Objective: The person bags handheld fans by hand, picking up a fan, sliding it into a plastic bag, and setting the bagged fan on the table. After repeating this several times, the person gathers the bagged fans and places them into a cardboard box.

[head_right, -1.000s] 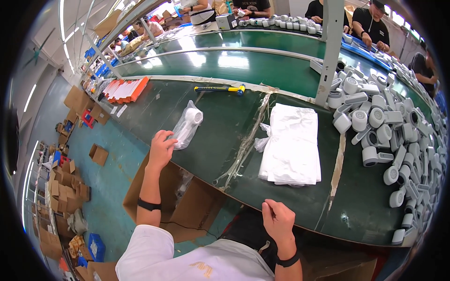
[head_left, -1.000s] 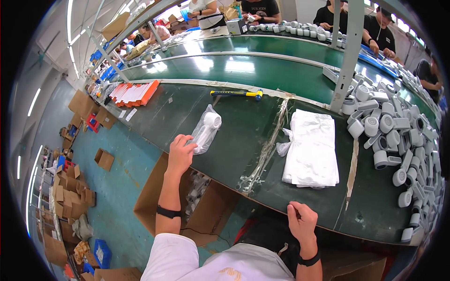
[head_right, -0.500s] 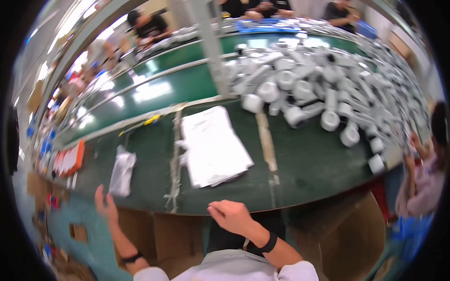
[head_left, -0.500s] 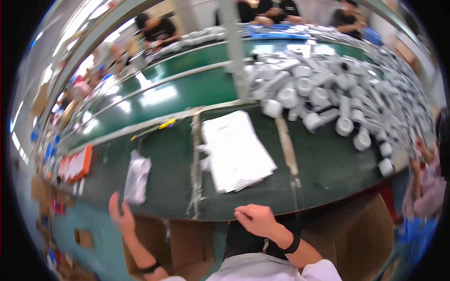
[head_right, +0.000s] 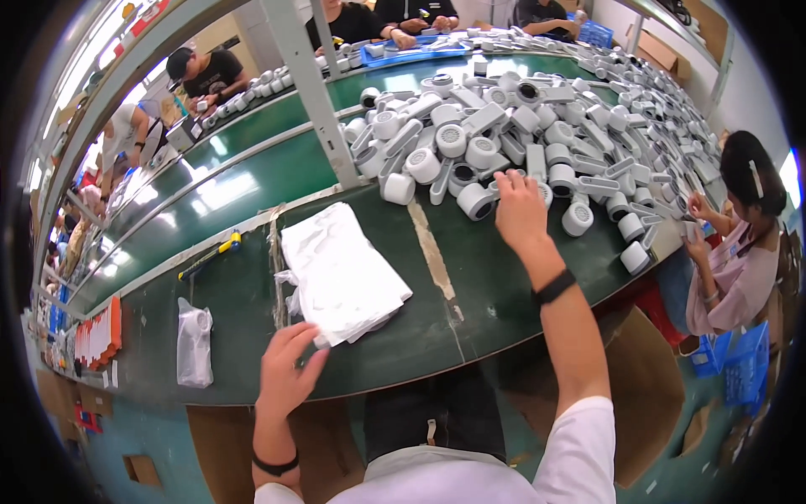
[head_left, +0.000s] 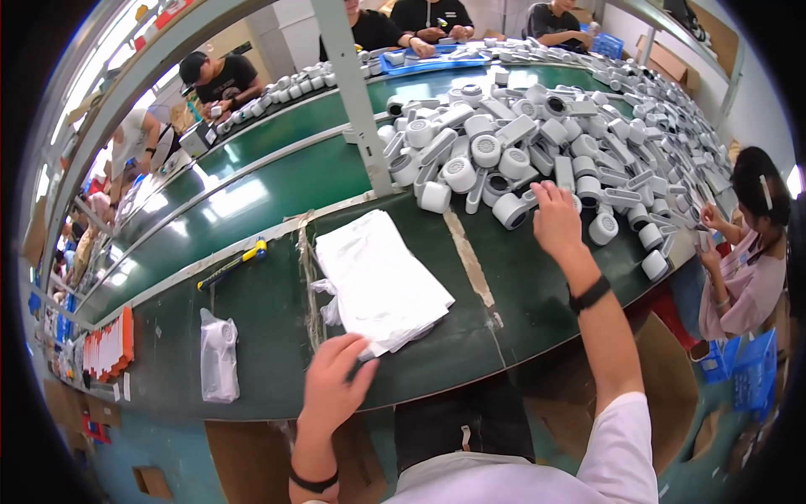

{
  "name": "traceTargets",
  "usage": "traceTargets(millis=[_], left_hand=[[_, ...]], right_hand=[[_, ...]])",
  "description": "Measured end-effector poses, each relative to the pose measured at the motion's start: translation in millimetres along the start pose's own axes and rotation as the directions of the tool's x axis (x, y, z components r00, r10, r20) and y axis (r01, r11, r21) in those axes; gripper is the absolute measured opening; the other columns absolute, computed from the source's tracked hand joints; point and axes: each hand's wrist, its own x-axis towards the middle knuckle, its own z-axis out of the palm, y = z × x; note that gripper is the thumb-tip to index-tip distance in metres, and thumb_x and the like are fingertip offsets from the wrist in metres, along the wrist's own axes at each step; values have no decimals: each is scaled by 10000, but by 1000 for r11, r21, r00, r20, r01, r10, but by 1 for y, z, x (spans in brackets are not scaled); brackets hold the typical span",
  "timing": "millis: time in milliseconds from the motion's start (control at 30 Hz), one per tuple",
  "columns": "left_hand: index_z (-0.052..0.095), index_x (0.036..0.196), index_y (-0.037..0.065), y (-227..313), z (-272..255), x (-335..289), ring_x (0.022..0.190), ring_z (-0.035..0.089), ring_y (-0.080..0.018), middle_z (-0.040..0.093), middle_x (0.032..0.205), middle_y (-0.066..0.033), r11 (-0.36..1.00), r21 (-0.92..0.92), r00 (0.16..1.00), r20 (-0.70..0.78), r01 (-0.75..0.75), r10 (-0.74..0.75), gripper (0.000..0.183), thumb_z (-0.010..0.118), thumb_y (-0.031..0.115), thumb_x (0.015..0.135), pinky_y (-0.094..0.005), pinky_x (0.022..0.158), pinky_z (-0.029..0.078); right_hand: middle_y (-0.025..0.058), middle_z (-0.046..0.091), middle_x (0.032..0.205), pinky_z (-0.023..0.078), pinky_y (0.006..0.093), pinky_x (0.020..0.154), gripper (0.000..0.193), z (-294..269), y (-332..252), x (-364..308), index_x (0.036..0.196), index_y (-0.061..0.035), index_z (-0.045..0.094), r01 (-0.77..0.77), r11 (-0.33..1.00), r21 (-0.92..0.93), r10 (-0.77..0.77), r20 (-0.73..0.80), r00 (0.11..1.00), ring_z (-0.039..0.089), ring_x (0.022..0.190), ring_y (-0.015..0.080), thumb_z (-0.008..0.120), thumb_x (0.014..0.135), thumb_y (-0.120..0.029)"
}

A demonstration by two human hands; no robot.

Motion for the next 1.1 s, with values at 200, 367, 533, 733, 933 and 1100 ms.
traceTargets(millis=[200,367,533,733,933,1100], left_hand=[[678,915,86,-14,47,27,850,594,-251,639,907,-42,959,252,987,126,-133,104,205,767,145,740,-372,724,464],[699,915,88,-9,45,32,810,584,-258,640,871,-40,962,257,992,108,-91,64,197,774,176,756,-381,715,453],[701,889,62,-13,43,36,775,589,-267,639,824,-63,969,239,996,82,-66,47,152,752,154,780,-383,693,462],[682,891,8,-18,45,39,712,611,-260,652,806,-109,997,68,999,-11,31,-30,98,695,82,829,-347,653,487],[674,928,-6,-5,43,48,654,598,-162,662,815,-100,974,-159,982,-78,160,-174,93,679,53,857,-270,601,471],[679,935,-3,-1,41,50,651,591,-130,669,813,-81,962,-215,974,-119,166,-195,95,686,59,863,-247,607,472]], right_hand=[[45,565,1283,418,483,977,365,37,-11,32,1202,-157,607,56,981,-183,-4,274,962,487,1216,281,605,842,-103],[29,612,1147,387,459,984,212,23,-8,31,1030,-158,665,163,976,-143,-128,227,965,510,1181,250,601,834,-111],[72,585,990,422,406,899,211,-47,-35,4,973,-96,652,267,961,76,-254,-141,957,563,1032,258,663,767,-50],[14,624,910,493,254,670,325,-86,-70,-87,1208,-40,538,-388,182,904,-48,402,914,610,766,102,628,899,-81],[56,632,960,527,277,683,293,-99,-122,-161,1216,-33,510,-568,-376,732,-253,509,823,628,811,115,578,934,-72],[92,668,886,509,296,688,572,-101,-147,-164,1390,-49,348,-701,-131,701,-374,620,690,639,773,155,619,888,-103]])
